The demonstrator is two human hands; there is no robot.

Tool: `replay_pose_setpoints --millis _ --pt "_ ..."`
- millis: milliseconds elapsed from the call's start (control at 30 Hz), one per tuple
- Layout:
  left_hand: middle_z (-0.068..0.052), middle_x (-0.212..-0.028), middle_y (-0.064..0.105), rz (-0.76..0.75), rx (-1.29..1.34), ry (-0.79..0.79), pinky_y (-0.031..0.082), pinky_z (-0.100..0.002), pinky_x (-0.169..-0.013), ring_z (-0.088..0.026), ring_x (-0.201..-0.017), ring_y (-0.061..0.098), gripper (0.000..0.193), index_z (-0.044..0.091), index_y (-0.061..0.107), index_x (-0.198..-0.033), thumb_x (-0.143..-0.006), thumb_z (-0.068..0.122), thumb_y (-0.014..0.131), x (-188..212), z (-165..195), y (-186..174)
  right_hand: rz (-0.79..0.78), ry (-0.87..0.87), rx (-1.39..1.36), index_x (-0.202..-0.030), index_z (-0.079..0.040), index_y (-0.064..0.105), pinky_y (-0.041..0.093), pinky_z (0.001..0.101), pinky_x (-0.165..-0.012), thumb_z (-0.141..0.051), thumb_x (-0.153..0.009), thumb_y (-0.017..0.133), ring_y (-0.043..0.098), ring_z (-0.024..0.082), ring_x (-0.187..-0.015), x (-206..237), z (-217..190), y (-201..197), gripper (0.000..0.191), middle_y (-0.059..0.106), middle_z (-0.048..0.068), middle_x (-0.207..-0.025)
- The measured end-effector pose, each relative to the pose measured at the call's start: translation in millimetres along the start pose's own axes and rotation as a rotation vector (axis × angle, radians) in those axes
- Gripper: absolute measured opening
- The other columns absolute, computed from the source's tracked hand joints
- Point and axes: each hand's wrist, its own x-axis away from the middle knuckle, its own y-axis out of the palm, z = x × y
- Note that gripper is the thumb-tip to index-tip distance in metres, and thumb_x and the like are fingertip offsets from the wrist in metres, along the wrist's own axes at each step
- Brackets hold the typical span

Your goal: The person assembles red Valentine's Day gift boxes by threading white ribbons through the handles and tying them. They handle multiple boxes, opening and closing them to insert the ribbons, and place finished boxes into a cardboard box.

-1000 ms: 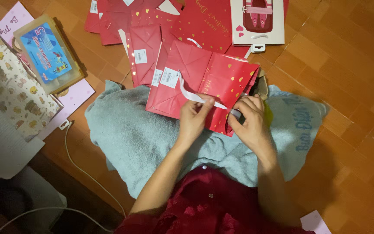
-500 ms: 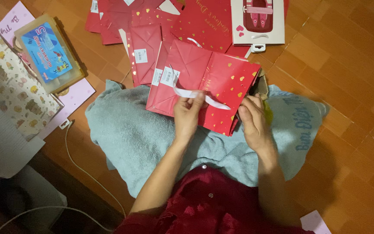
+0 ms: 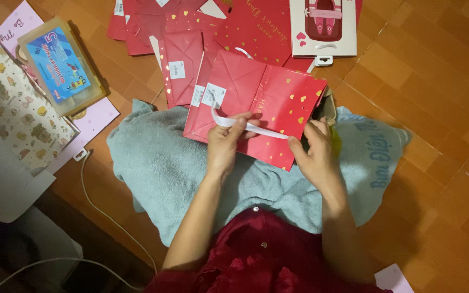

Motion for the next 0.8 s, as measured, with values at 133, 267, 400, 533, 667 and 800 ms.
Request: replay_pose_setpoints --millis 133,267,400,533,667,800 --pt "-0.019 -0.106 0.076 0.07 0.029 0.028 0.063 -0.036 -0.085 -0.028 -0.097 0.076 0.04 -0.009 0.066 -0.125 -0.105 0.025 0.058 5.0 9.9 -8.8 -0.013 0.016 -0.061 -0.107 -0.003 0.068 0.047 0.0427 -0.089 -0.014 -0.09 0.07 0.057 0.034 -0.1 1.8 3.7 -1.0 0.02 0.067 0.012 -0.104" --pt "-0.017 -0.107 0.075 0.149 0.1 0.122 0.061 -0.034 -0.086 -0.024 -0.099 0.073 0.047 -0.008 0.06 -0.136 -0.107 0.03 0.056 2.9 27.7 -26.5 -0.009 0.017 -0.019 -0.106 -0.003 0.067 0.048 0.0414 -0.086 -0.014 -0.088 0.071 0.059 0.032 -0.099 1.5 7.5 -0.7 0.021 0.066 0.011 -0.102" --pt "-0.016 -0.106 0.076 0.186 0.092 0.184 0.06 -0.032 -0.084 -0.021 -0.097 0.074 0.053 -0.007 0.054 -0.142 -0.107 0.032 0.055 -1.5 46.4 -45.3 0.01 -0.041 -0.04 -0.108 -0.003 0.066 0.048 0.0411 -0.087 -0.011 -0.088 0.07 0.058 0.032 -0.101 0.5 7.3 1.2 0.022 0.065 0.012 -0.105" --pt "-0.016 -0.11 0.074 0.168 0.195 0.228 0.058 -0.031 -0.085 -0.02 -0.098 0.072 0.053 -0.005 0.053 -0.147 -0.109 0.031 0.056 -5.1 51.5 -61.6 -0.058 0.124 -0.052 -0.109 -0.004 0.068 0.048 0.0404 -0.083 -0.013 -0.089 0.069 0.056 0.03 -0.086 1.9 4.6 0.1 0.022 0.064 0.011 -0.097" --pt "-0.012 -0.117 0.072 0.334 0.327 0.235 0.057 -0.03 -0.082 -0.018 -0.095 0.072 0.05 0.001 0.052 -0.147 -0.106 0.027 0.059 -11.2 50.7 -79.9 -0.033 0.078 -0.031 -0.106 -0.004 0.067 0.047 0.0415 -0.081 -0.012 -0.088 0.069 0.057 0.031 -0.095 1.6 4.2 -0.2 0.02 0.064 0.011 -0.099" --pt "-0.009 -0.118 0.069 0.34 0.419 0.308 0.051 -0.025 -0.066 -0.014 -0.085 0.067 0.05 0.004 0.051 -0.15 -0.108 0.029 0.059 -6.0 52.7 -90.5 0.029 -0.063 -0.022 -0.107 -0.003 0.066 0.048 0.044 -0.089 -0.01 -0.088 0.069 0.058 0.033 -0.101 0.8 6.6 1.9 0.02 0.065 0.012 -0.101"
